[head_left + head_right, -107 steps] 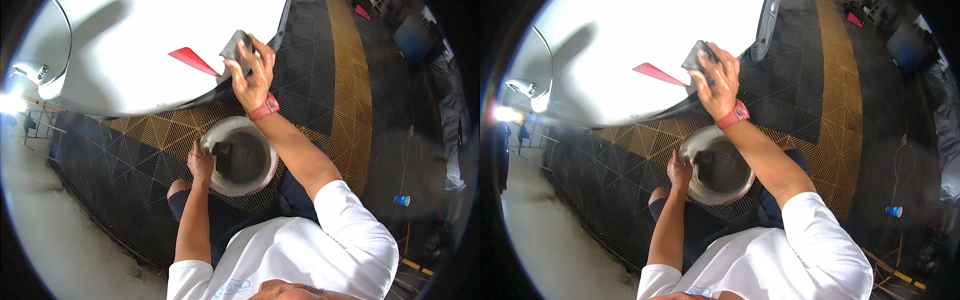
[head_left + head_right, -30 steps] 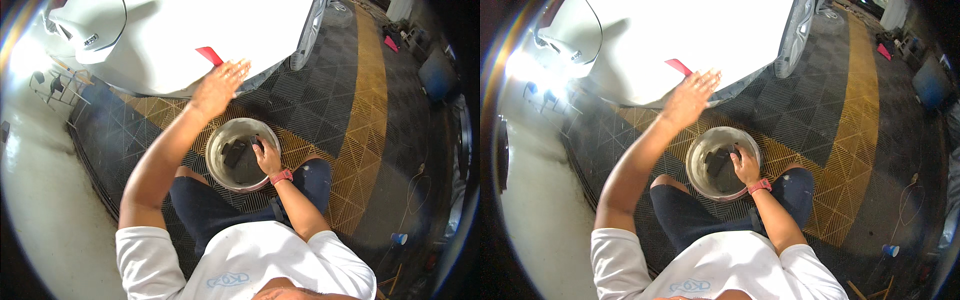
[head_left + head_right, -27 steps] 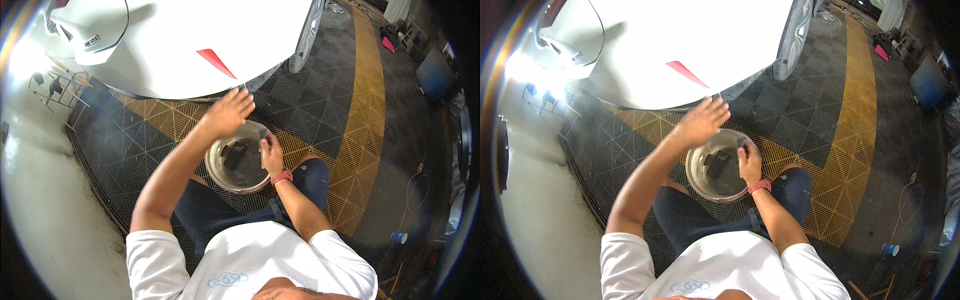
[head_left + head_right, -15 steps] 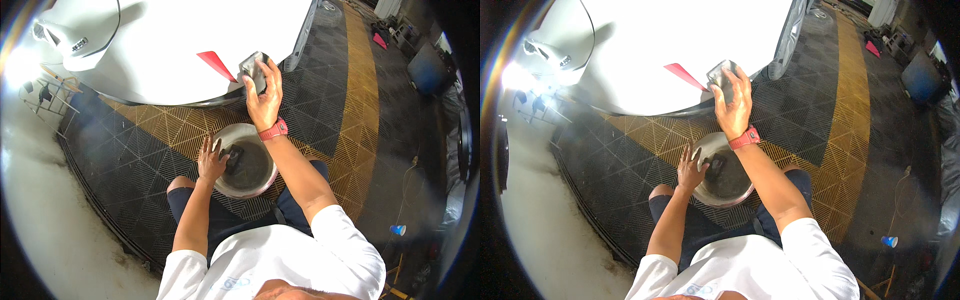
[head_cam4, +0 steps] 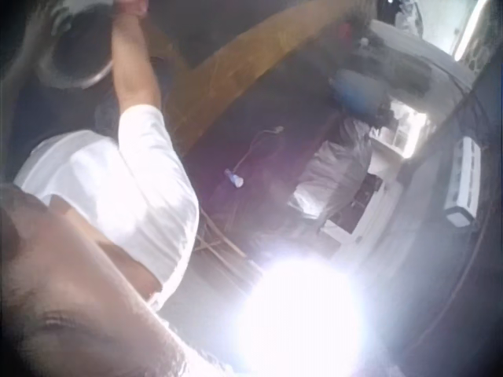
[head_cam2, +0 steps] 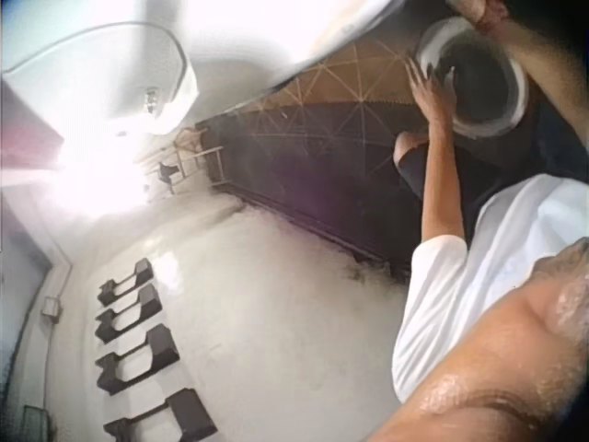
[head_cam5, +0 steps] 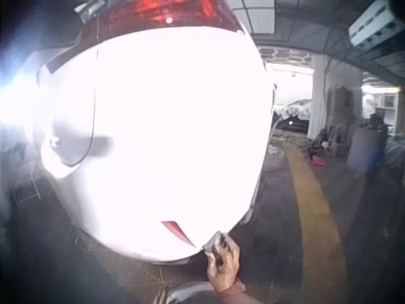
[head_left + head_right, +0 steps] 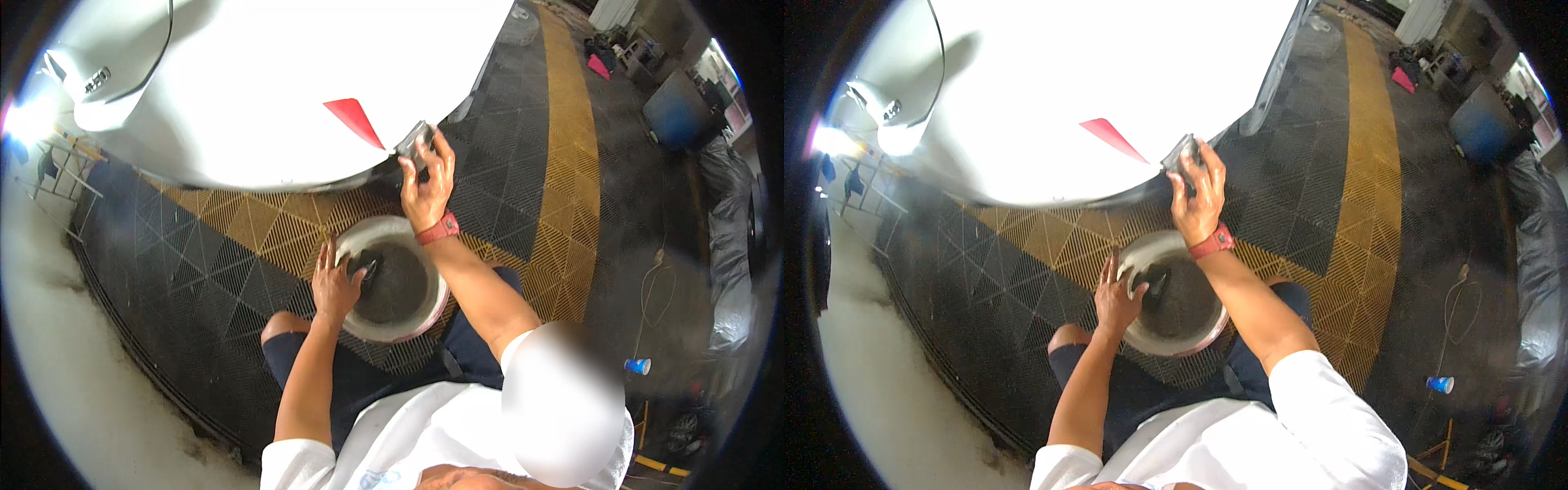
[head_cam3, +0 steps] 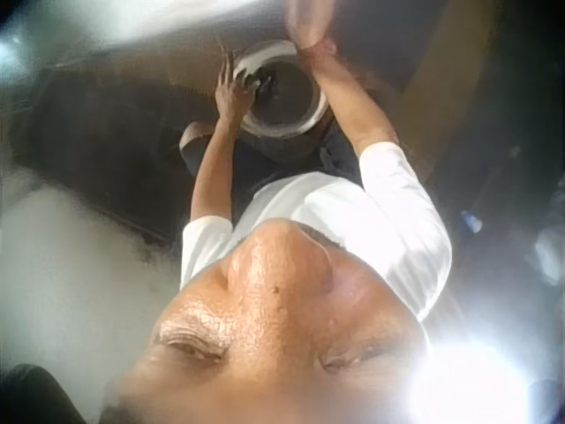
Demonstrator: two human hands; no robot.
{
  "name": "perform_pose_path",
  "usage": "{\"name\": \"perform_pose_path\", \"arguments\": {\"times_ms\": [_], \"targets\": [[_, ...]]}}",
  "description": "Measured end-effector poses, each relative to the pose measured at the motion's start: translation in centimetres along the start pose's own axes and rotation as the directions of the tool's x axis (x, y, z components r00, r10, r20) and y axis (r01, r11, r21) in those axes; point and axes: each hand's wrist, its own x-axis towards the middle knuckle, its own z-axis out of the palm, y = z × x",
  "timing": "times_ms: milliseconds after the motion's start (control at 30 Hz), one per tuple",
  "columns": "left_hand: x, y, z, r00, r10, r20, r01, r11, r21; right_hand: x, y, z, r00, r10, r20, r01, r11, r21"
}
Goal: The person sits on the floor and uses a sanding block to sand the white hull of a boat. They repeatedly dip the sanding block into a bucket of water and continue sanding the surface.
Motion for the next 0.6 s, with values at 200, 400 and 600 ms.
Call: {"name": "perform_pose_path", "arguments": {"times_ms": [200,400,600], "targets": [[0.1,0.0,-0.6,1.0,-0.018,-0.002,0.018,0.999,-0.05,4.9,-2.8,1.0,0.995,-0.061,-0.08,0.062,0.998,0.007],[0.6,-0.3,-0.3,0.999,-0.004,-0.043,0.002,0.999,-0.046,3.9,-1.7,0.0,0.999,-0.052,0.014,0.053,0.997,-0.063],[0.6,-0.2,0.0,0.999,0.0,-0.034,-0.002,0.998,-0.056,2.1,0.5,-0.2,0.996,-0.076,0.051,0.081,0.991,-0.109]]}}
